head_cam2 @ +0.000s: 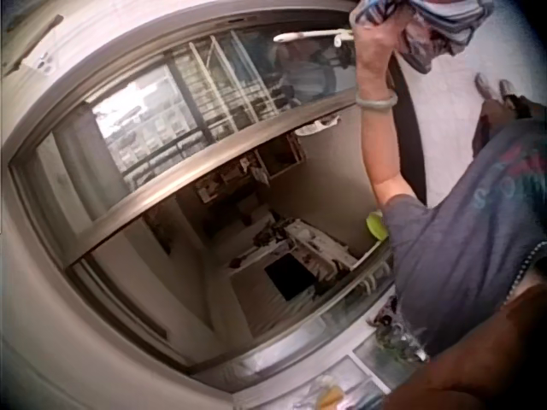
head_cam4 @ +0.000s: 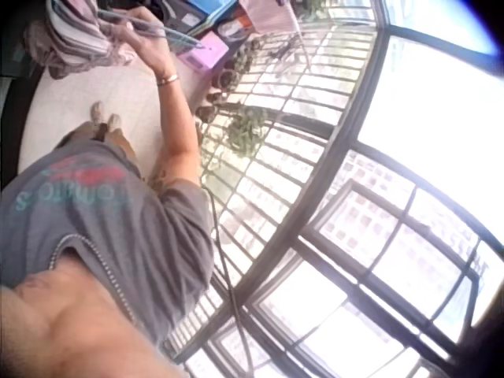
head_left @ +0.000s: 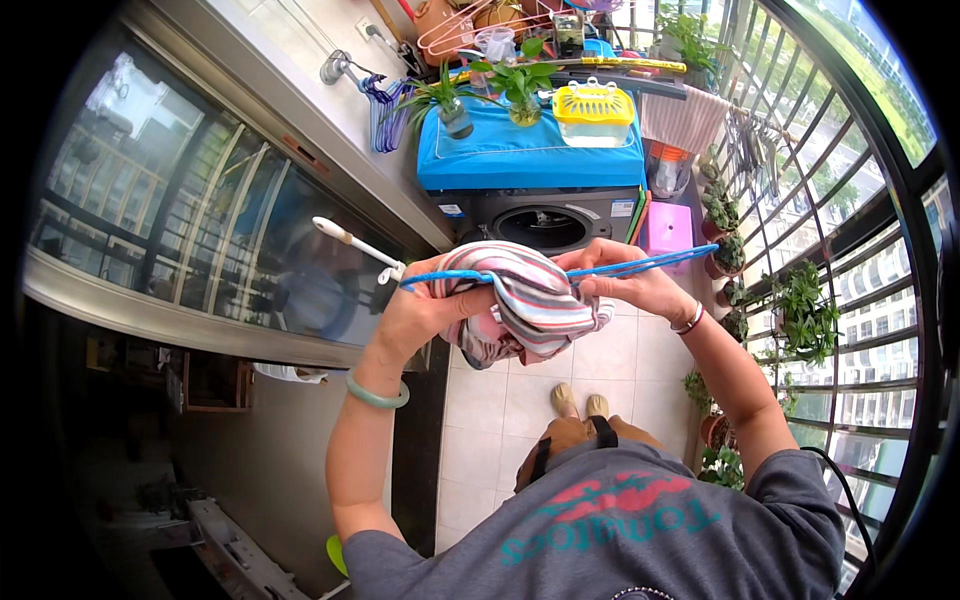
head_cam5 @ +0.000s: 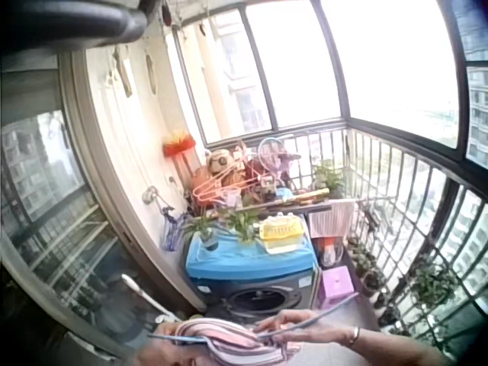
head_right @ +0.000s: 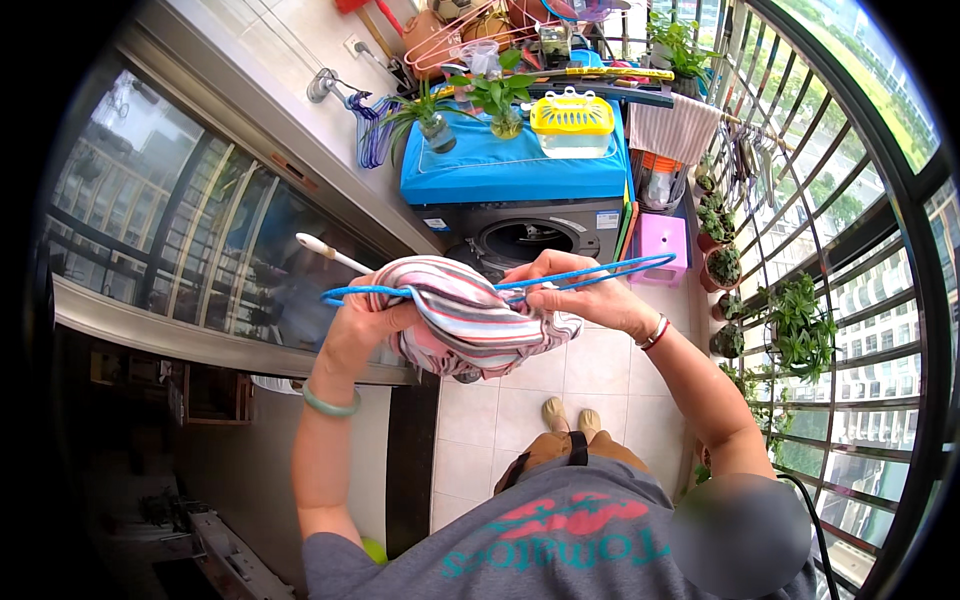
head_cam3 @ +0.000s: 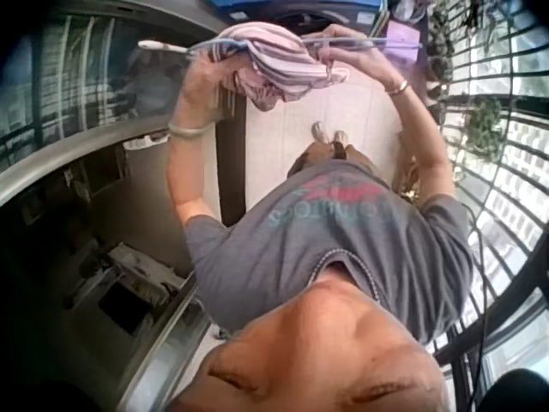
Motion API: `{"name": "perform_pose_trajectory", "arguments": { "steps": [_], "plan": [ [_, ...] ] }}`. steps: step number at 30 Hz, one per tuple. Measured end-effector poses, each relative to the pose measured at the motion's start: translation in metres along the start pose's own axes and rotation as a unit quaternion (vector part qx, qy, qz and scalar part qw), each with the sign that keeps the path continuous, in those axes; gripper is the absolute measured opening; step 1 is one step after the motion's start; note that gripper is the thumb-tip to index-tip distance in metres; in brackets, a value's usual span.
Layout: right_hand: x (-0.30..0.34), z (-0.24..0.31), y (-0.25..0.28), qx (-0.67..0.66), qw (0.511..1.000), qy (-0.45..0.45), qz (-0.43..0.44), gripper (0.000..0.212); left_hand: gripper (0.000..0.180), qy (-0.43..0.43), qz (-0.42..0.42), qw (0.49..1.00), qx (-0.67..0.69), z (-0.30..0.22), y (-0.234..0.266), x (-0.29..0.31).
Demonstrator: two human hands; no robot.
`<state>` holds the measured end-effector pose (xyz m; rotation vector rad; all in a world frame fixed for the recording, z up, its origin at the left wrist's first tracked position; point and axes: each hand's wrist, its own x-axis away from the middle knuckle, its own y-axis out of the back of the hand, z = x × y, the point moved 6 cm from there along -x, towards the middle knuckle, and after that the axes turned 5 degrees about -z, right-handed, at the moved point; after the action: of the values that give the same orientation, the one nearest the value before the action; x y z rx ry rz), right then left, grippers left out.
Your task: The person removes various garments from a washing machine on a balcony, including a black t-shirt, striped shirt, dark shorts, and a white top. They place each item on a hanger and hang it on a drying rack or rail.
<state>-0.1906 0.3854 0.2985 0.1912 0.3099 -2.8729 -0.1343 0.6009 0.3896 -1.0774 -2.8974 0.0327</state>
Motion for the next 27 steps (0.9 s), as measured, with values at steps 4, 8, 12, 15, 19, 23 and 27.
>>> {"name": "perform_pose_trajectory", "arguments": {
  "steps": [4, 8, 12, 15, 19, 23, 27],
  "plan": [
    [0.004, -0.018, -0.004, -0.029, 0.997, -0.06, -0.033, 0.048, 0.035, -0.06, -0.033, 0.998, 0.016, 0.004, 0.016, 0.028],
    [0.003, -0.025, -0.059, -0.01, 0.99, -0.077, 0.121, 0.065, 0.035, -0.111, -0.077, 0.989, -0.051, -0.005, 0.023, 0.042],
    [0.014, -0.009, -0.048, 0.187, 0.975, -0.106, 0.05, 0.03, 0.032, -0.128, -0.122, 0.982, -0.074, -0.016, 0.038, 0.062],
    [0.016, 0.051, -0.037, 0.244, 0.952, 0.173, -0.072, 0.023, 0.032, -0.101, -0.162, 0.976, -0.108, -0.014, 0.056, 0.086],
    [0.017, 0.034, -0.025, -0.117, 0.989, -0.007, -0.091, 0.023, 0.032, -0.041, -0.157, 0.977, -0.14, -0.003, 0.061, 0.105],
    [-0.001, 0.049, -0.048, 0.266, 0.964, 0.029, -0.002, 0.037, 0.033, -0.043, -0.158, 0.976, -0.144, -0.009, 0.07, 0.122],
    [-0.007, 0.042, -0.052, 0.185, 0.982, -0.021, -0.045, 0.032, 0.032, -0.046, -0.167, 0.968, -0.18, -0.021, 0.087, 0.143]
  ]
}}
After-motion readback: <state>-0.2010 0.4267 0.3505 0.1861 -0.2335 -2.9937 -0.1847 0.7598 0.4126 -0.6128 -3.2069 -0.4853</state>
